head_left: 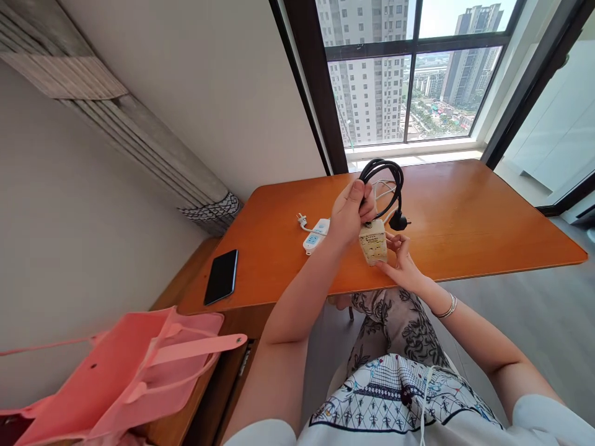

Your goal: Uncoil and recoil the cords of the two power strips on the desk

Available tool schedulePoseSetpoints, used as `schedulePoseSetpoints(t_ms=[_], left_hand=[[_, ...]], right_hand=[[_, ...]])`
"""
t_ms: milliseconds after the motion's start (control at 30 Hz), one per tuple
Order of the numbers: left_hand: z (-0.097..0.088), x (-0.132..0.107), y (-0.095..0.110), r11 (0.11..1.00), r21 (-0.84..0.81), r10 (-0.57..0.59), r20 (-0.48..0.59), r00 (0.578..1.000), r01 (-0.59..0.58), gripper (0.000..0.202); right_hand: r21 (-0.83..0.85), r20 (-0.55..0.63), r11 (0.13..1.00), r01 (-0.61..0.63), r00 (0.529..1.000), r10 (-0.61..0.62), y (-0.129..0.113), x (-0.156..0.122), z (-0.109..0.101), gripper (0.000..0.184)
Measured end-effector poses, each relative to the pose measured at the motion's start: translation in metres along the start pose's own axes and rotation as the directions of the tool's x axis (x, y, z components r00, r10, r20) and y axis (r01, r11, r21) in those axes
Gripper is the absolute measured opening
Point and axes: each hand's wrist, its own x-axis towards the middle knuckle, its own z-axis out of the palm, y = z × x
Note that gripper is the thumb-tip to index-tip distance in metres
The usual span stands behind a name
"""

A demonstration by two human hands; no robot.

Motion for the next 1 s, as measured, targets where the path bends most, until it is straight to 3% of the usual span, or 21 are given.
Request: schedulePoseSetpoints(t_ms=[133, 267, 367, 433, 567, 667, 733, 767, 833, 900, 933, 1000], left_hand=[[-0.006, 0.008, 0.0, 1.0, 0.021, -0.002, -0.045, 0.999, 0.002, 0.047], [-0.022, 0.016, -0.005, 0.994, 0.036, -0.103, -0.043, 0.994, 0.104, 0.048], [-0.025, 0.017, -0.011, 0.99, -0.005, -0.138, -0.036, 0.99, 0.138, 0.05], [-0.022, 0.016, -0.015, 0.988, -0.031, -0.15, -0.018, 0.988, 0.15, 0.05], [-0.014, 0.012, -0.02, 0.979, -0.071, -0.194, -0.03, 0.981, 0.191, 0.051], [-0.013, 0.01, -0.023, 0.975, -0.092, -0.206, -0.046, 0.977, 0.201, 0.051], [-0.013, 0.008, -0.025, 0.972, -0.093, -0.22, -0.024, 0.975, 0.217, 0.051], [-0.014, 0.006, -0.026, 0.967, -0.092, -0.238, -0.009, 0.971, 0.236, 0.052], [-0.013, 0.002, -0.028, 0.956, -0.097, -0.277, 0.017, 0.961, 0.277, 0.053], [-0.01, -0.002, -0.028, 0.95, -0.121, -0.287, 0.018, 0.958, 0.287, 0.054], [-0.008, -0.003, -0.028, 0.951, -0.138, -0.278, 0.011, 0.961, 0.277, 0.054], [-0.005, -0.005, -0.029, 0.952, -0.168, -0.261, -0.006, 0.965, 0.256, 0.054]], right_hand=[[0.215, 0.182, 0.966, -0.142, 0.978, 0.103, -0.006, -0.007, -0.002, 0.061], [0.481, 0.295, 0.827, -0.29, 0.942, 0.158, -0.033, -0.018, -0.018, 0.074], [0.562, 0.359, 0.73, -0.388, 0.91, 0.207, -0.05, -0.02, -0.032, 0.069], [0.565, 0.375, 0.741, -0.363, 0.913, 0.162, -0.057, -0.019, -0.037, 0.069], [0.404, 0.253, 0.904, -0.142, 0.967, 0.039, -0.065, -0.019, -0.035, 0.08], [0.131, 0.147, 0.991, -0.036, 0.989, 0.017, -0.069, -0.017, -0.033, 0.057], [-0.011, 0.035, 1.0, 0.004, 0.999, -0.004, -0.07, -0.012, -0.036, 0.039], [-0.044, -0.043, 0.999, 0.019, 0.999, -0.021, -0.07, -0.007, -0.038, 0.038], [-0.032, -0.243, 0.998, 0.045, 0.969, -0.051, -0.067, 0.005, -0.042, 0.049], [0.033, -0.419, 0.998, 0.048, 0.908, -0.03, -0.062, 0.019, -0.045, 0.064], [0.068, -0.469, 0.997, 0.036, 0.883, 0.0, -0.059, 0.026, -0.045, 0.071], [0.108, -0.424, 0.994, -0.02, 0.903, 0.064, -0.053, 0.036, -0.043, 0.083]])
